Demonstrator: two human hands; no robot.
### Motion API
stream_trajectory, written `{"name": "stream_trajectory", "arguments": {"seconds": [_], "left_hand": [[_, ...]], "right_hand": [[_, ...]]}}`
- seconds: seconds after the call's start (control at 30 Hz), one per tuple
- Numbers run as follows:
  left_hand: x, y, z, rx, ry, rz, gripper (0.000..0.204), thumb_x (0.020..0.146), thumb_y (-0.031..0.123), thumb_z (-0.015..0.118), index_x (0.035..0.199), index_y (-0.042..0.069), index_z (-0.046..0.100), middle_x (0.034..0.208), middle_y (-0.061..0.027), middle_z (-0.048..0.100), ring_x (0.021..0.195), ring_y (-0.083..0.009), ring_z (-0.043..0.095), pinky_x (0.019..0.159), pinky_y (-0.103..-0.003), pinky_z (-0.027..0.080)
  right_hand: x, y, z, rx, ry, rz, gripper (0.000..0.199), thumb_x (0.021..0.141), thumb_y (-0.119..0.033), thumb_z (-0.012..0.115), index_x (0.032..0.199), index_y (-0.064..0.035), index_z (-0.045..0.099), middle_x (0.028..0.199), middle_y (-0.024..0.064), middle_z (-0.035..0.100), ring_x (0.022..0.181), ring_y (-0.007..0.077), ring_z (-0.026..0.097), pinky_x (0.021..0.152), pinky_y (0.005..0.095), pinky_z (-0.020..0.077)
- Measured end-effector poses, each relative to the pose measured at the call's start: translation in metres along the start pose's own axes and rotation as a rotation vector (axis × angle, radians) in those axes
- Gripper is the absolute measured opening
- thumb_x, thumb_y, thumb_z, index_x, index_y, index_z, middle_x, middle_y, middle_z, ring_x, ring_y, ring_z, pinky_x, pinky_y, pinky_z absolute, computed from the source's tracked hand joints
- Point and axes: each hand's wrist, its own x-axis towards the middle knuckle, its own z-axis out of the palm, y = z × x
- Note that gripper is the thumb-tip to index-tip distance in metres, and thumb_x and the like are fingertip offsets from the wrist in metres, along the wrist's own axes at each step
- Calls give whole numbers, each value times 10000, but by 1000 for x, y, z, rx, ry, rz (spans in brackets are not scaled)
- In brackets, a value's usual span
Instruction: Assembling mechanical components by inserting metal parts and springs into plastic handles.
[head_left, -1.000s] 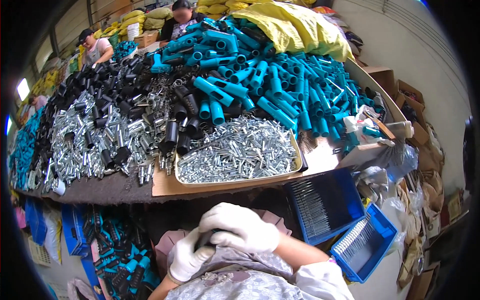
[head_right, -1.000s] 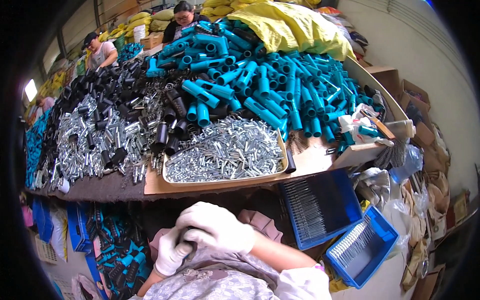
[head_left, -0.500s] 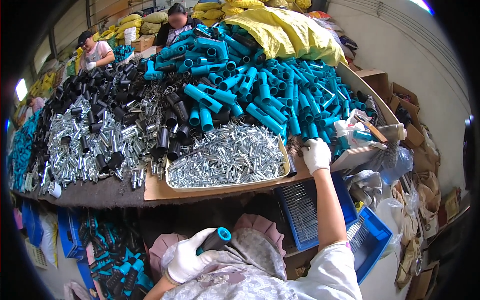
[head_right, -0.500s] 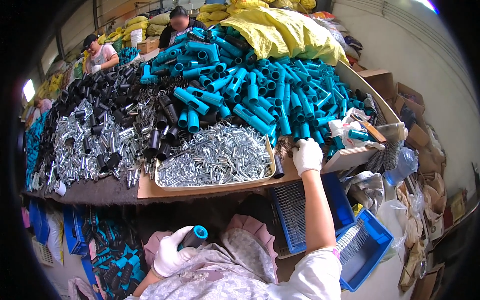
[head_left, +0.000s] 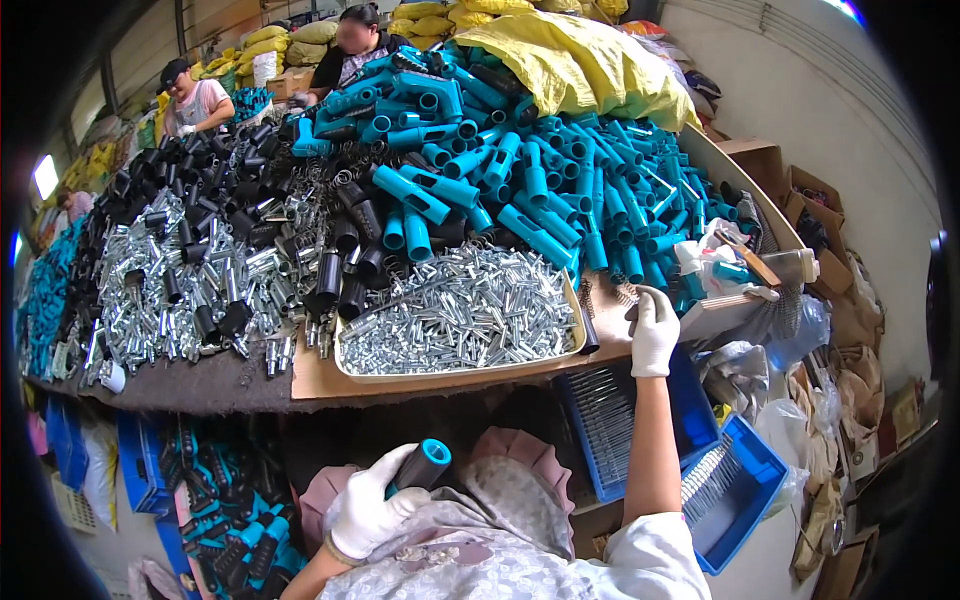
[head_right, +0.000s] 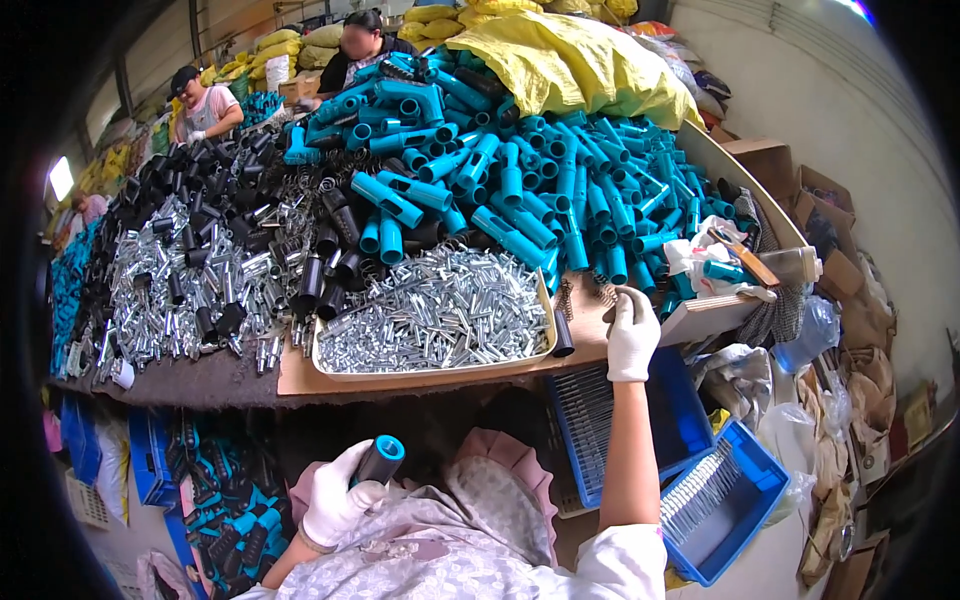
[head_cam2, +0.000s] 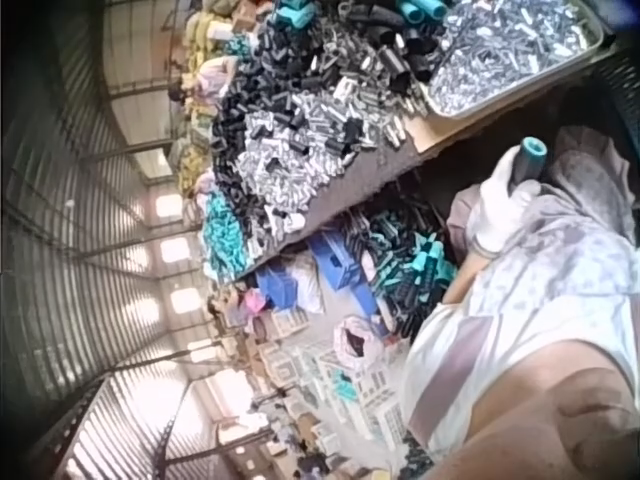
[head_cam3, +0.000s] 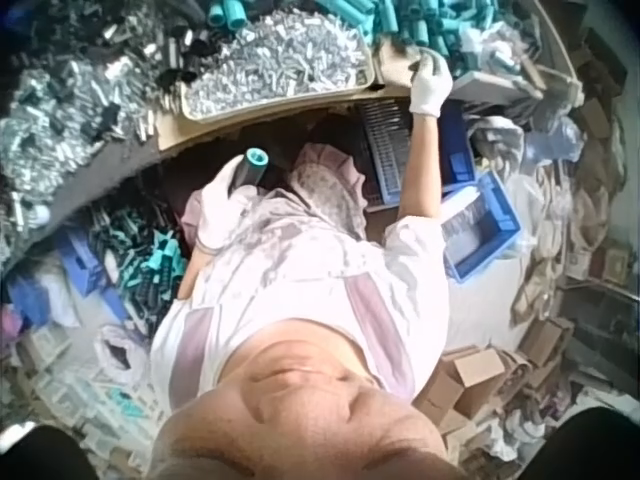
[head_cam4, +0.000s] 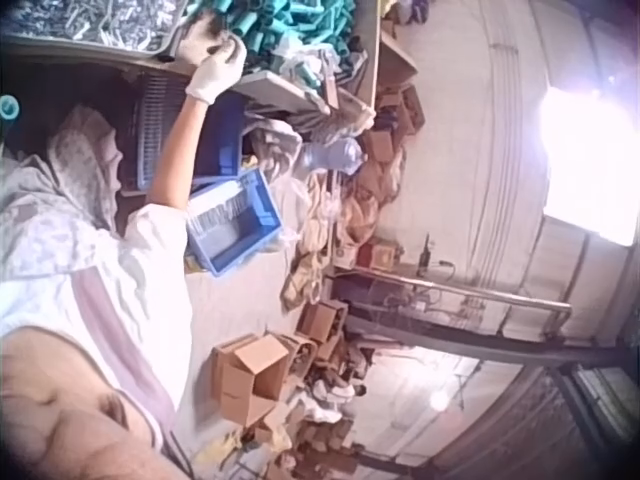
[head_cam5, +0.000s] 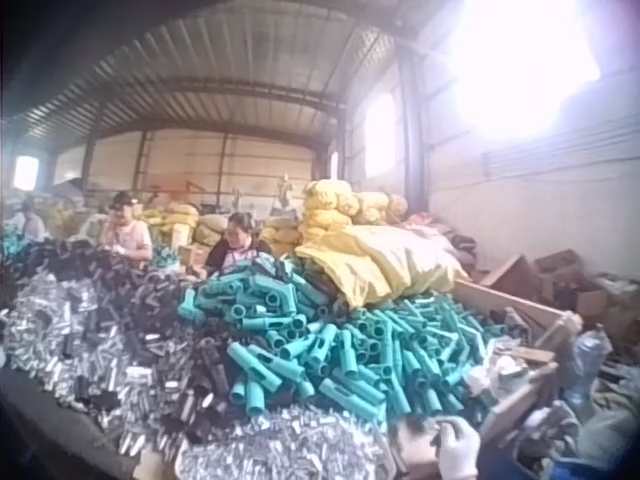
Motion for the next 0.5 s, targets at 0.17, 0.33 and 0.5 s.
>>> {"name": "stream_trajectory", "arguments": {"seconds": [0.17,0.33,0.5], "left_hand": [[0,-3,-11,26,4,-115,709,853,532,740,1311,14,580,929,-164,709,816,-199,704,757,-319,540],[9,10,-16,70,13,63,651,837,424,794,1301,13,592,997,-159,723,883,-184,710,799,-309,544],[6,19,-31,496,-120,200,621,777,370,825,1271,51,627,1034,-195,715,888,-352,719,756,-373,580]], "right_hand": [[-98,-99,32,189,-553,291,176,916,-83,562,981,-46,722,809,50,687,663,136,634,626,273,516],[-141,-138,52,46,-1045,-160,154,899,-105,618,1017,-57,704,818,116,696,739,266,701,693,342,557],[-160,-138,70,-16,-1082,-507,97,850,-78,632,941,-69,663,811,126,643,745,341,655,662,390,530]]}}
